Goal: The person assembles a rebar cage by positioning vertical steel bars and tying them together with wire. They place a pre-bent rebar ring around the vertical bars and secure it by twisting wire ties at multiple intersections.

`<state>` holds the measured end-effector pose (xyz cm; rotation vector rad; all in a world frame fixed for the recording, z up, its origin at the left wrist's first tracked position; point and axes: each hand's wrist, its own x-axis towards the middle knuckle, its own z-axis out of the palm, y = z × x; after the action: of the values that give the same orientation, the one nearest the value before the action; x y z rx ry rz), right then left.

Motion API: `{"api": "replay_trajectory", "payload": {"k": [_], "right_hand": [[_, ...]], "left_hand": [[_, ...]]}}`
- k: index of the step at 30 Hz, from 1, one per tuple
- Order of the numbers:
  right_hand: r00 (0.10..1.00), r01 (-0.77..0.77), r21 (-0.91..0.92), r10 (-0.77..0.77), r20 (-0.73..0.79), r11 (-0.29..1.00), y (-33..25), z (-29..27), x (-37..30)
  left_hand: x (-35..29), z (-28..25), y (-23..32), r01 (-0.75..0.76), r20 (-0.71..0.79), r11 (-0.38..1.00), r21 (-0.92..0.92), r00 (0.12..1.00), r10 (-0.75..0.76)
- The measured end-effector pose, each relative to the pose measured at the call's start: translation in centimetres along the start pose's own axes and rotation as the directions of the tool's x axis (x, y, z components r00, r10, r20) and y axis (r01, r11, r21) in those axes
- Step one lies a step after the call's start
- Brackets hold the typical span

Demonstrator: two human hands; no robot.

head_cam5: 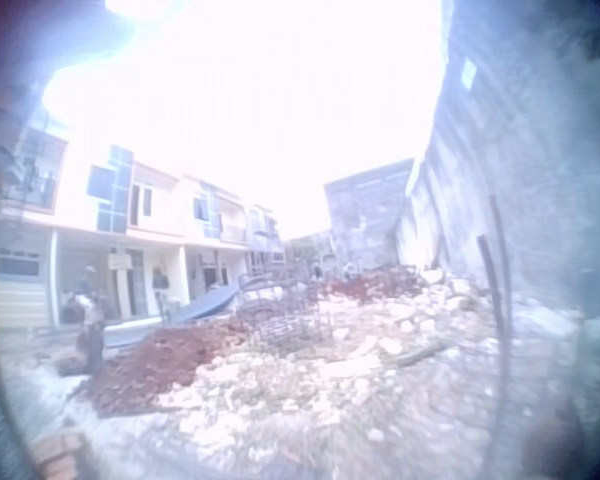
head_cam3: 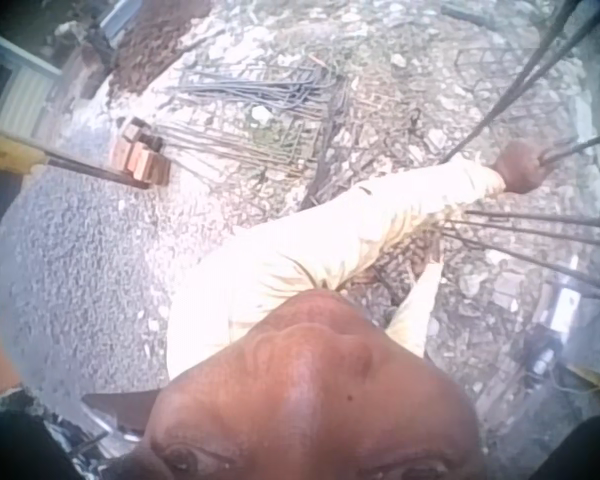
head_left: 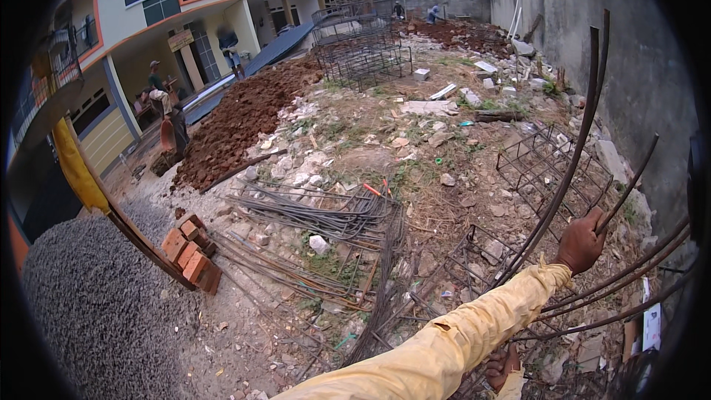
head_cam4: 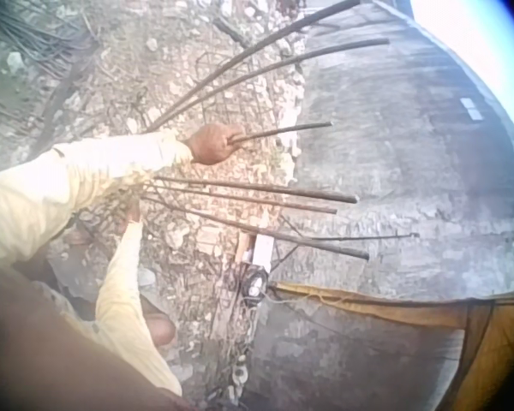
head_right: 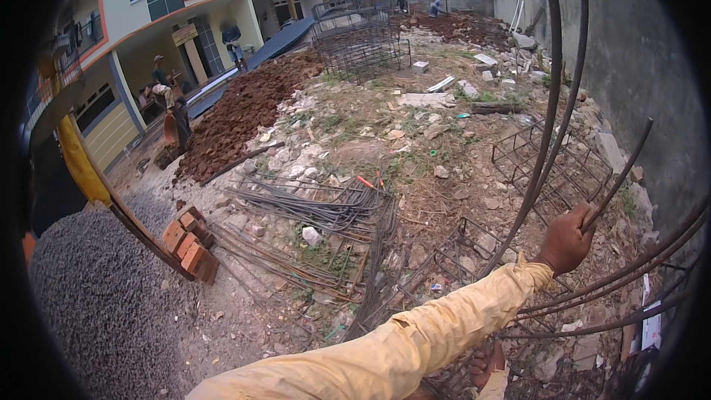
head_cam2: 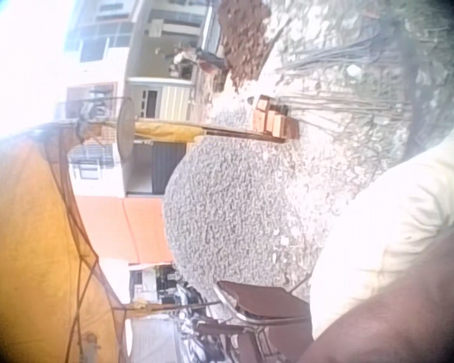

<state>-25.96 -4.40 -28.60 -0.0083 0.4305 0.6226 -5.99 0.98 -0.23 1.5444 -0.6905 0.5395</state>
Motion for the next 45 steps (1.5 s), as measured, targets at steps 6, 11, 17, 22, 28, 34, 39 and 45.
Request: {"api": "replay_trajectory", "payload": {"k": [6, 11, 17, 22, 28, 34, 39, 45], "right_hand": [[0.985, 0.151, 0.232, -0.167, 0.051, 0.961, -0.1, -2.8, 1.6], [0.972, 0.177, 0.14, -0.195, 0.131, 0.974, 2.3, 0.3, 0.6], [0.954, 0.229, 0.044, -0.233, 0.187, 0.972, 3.8, 0.0, -1.3], [0.962, 0.245, -0.214, -0.265, -0.071, 0.946, 6.3, -3.6, -3.1], [0.857, -0.026, -0.739, -0.365, -0.363, 0.674, 9.4, -9.5, -6.6], [0.832, -0.165, -0.978, -0.515, -0.207, 0.125, 12.5, -11.2, -9.9], [0.364, 0.422, -0.862, -0.818, 0.446, -0.282, 17.2, -4.2, -11.6], [0.238, 0.382, -0.888, -0.9, 0.364, -0.257, 18.1, 7.5, -8.8]], "left_hand": [[0.1, 0.8, 1.3, -0.023, -0.025, 1.0, -0.012, 0.999, 0.022], [-0.2, -0.1, 1.1, -0.022, -0.013, 1.0, -0.002, 1.0, 0.022], [-0.7, 0.1, 1.4, -0.017, -0.034, 1.0, 0.015, 0.999, 0.018], [-1.3, -0.6, 2.1, 0.014, 0.049, 0.996, 0.087, 0.999, -0.018], [-2.0, -2.8, 5.5, 0.196, 0.16, 0.969, 0.149, 0.962, -0.219], [-6.7, -9.3, 6.4, 0.205, 0.275, 0.908, 0.364, 0.908, -0.316], [-11.8, -15.8, 6.7, 0.363, 0.641, 0.794, 0.487, 0.469, -0.607], [-14.4, -15.3, 15.4, 0.489, 0.815, 0.744, 0.455, 0.109, -0.57]]}}
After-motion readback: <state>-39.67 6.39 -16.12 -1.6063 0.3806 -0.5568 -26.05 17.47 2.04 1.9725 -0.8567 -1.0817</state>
